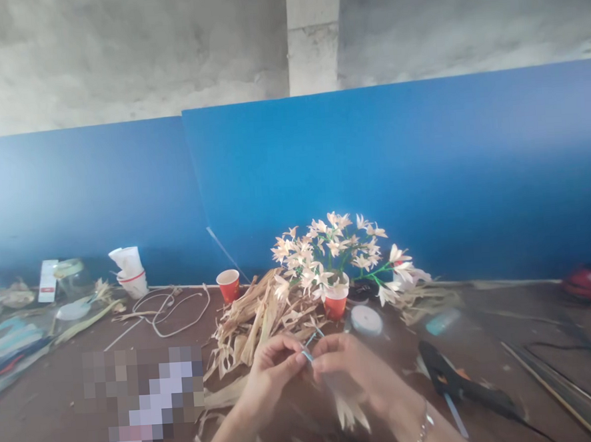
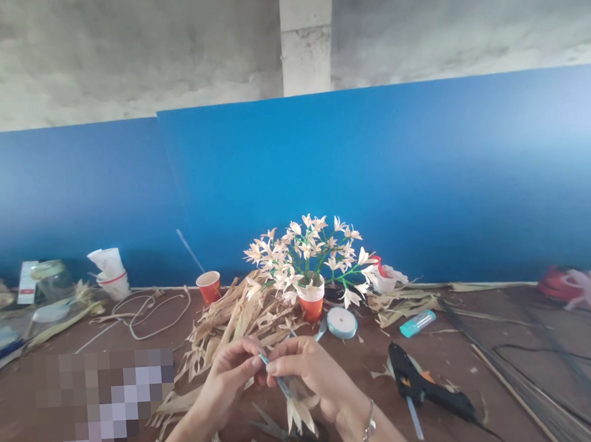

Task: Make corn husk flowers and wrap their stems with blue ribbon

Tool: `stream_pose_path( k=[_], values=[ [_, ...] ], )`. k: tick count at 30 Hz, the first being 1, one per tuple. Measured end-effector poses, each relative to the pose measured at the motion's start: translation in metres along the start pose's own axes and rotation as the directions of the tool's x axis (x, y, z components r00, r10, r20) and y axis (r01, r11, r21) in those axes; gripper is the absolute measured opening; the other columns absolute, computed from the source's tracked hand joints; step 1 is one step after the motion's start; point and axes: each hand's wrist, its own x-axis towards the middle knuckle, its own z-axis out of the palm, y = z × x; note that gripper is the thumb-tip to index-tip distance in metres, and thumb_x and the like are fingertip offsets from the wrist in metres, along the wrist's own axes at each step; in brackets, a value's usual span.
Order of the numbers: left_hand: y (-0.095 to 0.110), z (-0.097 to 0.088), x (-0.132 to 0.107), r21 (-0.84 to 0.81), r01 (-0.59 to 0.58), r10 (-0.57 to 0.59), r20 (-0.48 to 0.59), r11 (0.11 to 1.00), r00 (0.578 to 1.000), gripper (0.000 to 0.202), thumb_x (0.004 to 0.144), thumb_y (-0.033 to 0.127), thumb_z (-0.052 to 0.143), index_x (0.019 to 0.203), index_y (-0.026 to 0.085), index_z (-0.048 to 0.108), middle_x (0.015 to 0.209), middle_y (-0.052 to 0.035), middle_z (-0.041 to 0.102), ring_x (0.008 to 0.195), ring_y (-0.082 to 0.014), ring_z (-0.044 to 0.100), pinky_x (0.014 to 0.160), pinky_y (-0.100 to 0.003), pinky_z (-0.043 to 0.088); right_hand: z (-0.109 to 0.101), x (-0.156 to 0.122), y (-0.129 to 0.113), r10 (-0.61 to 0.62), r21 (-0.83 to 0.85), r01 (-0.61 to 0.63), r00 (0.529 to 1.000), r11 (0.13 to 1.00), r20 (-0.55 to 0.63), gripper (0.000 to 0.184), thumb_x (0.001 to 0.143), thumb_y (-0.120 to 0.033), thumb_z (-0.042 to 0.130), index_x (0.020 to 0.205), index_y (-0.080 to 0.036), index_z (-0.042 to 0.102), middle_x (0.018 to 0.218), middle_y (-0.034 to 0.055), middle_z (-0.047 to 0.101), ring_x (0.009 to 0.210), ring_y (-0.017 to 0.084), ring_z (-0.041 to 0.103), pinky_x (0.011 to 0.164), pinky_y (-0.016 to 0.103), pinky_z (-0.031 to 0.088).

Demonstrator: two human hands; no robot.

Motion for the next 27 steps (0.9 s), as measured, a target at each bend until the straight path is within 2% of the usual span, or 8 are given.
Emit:
stream_pose_path(
  k=[8,11,14,16,19,21,23,27],
  values=[
    [0.001,-0.002,-0.003,0.005,0.044,-0.044,0.046,0.999,0.998,0.015,0.065,0.025,0.079,0.069,0.014,0.069,0.064,-0.0001,0.064,0.049,-0.0091,0.058,0.050,-0.019,0.042,-0.008,0.016,0.016,0.091,0.143,-0.138,0.951,0.980,0.297,0.009,0.057,-0.022,0.064,0.053,-0.014,0.066,0.049,-0.0018,0.055,0.045,0.007,0.046,0.052,0.021,0.037],
    [0.003,-0.002,-0.002,0.042,0.029,-0.031,0.049,0.999,0.998,0.016,0.068,0.027,0.076,0.070,0.015,0.067,0.061,0.0004,0.062,0.051,-0.0115,0.061,0.051,-0.021,0.042,-0.007,0.013,0.012,0.077,0.115,-0.106,0.968,0.988,0.237,0.009,0.058,-0.023,0.065,0.053,-0.016,0.064,0.050,-0.0020,0.056,0.048,0.008,0.048,0.054,0.022,0.039],
    [0.000,-0.002,0.001,0.071,0.004,-0.002,-0.037,0.997,0.999,0.019,0.066,0.029,0.077,0.067,0.014,0.065,0.059,0.0017,0.061,0.049,-0.0091,0.056,0.051,-0.020,0.040,-0.005,0.008,0.006,-0.017,-0.122,0.021,0.999,0.992,0.040,0.008,0.062,-0.024,0.065,0.065,-0.016,0.065,0.060,0.0005,0.064,0.057,0.013,0.056,0.059,0.024,0.041],
    [-0.004,-0.002,0.004,0.094,-0.004,0.015,-0.116,0.996,0.993,0.023,0.063,0.030,0.079,0.064,0.014,0.064,0.056,0.0026,0.059,0.048,-0.0071,0.052,0.050,-0.019,0.039,-0.004,0.006,0.007,-0.181,-0.415,0.131,0.980,0.900,-0.084,0.010,0.066,-0.024,0.064,0.073,-0.018,0.066,0.068,0.0017,0.067,0.065,0.016,0.059,0.065,0.028,0.043],
    [-0.012,-0.001,0.006,0.095,0.022,-0.002,-0.200,0.995,0.980,0.026,0.060,0.032,0.081,0.064,0.014,0.063,0.055,0.0026,0.060,0.048,-0.0067,0.049,0.049,-0.018,0.037,-0.001,0.006,0.013,-0.508,-0.767,0.261,0.856,0.586,-0.097,0.006,0.068,-0.018,0.062,0.070,-0.021,0.066,0.070,0.0003,0.068,0.070,0.017,0.061,0.086,0.038,0.038],
    [-0.014,0.000,0.006,0.086,0.029,-0.009,-0.227,0.996,0.974,0.026,0.060,0.033,0.081,0.064,0.014,0.063,0.056,0.0021,0.061,0.048,-0.0066,0.049,0.049,-0.018,0.037,0.001,0.006,0.017,-0.643,-0.859,0.303,0.765,0.414,-0.040,0.012,0.071,-0.013,0.058,0.067,-0.022,0.065,0.067,-0.0008,0.068,0.069,0.017,0.061,0.096,0.044,0.029],
    [-0.013,0.001,0.005,0.114,0.021,0.004,-0.216,0.993,0.976,0.025,0.060,0.033,0.081,0.064,0.014,0.065,0.056,0.0017,0.061,0.049,-0.0069,0.050,0.050,-0.018,0.039,0.002,0.004,0.014,-0.685,-0.872,0.324,0.728,0.366,-0.017,0.016,0.073,-0.011,0.054,0.066,-0.021,0.065,0.067,-0.0007,0.068,0.068,0.016,0.061,0.098,0.044,0.027],
    [-0.002,0.001,0.004,0.239,-0.033,0.059,-0.103,0.970,0.993,0.021,0.062,0.033,0.080,0.065,0.014,0.069,0.066,-0.0014,0.063,0.052,-0.0090,0.054,0.051,-0.020,0.042,-0.002,-0.002,-0.002,-0.461,-0.742,0.253,0.884,0.620,-0.083,0.012,0.069,-0.016,0.056,0.063,-0.018,0.066,0.063,0.0011,0.068,0.064,0.016,0.059,0.073,0.031,0.042]
  ],
)
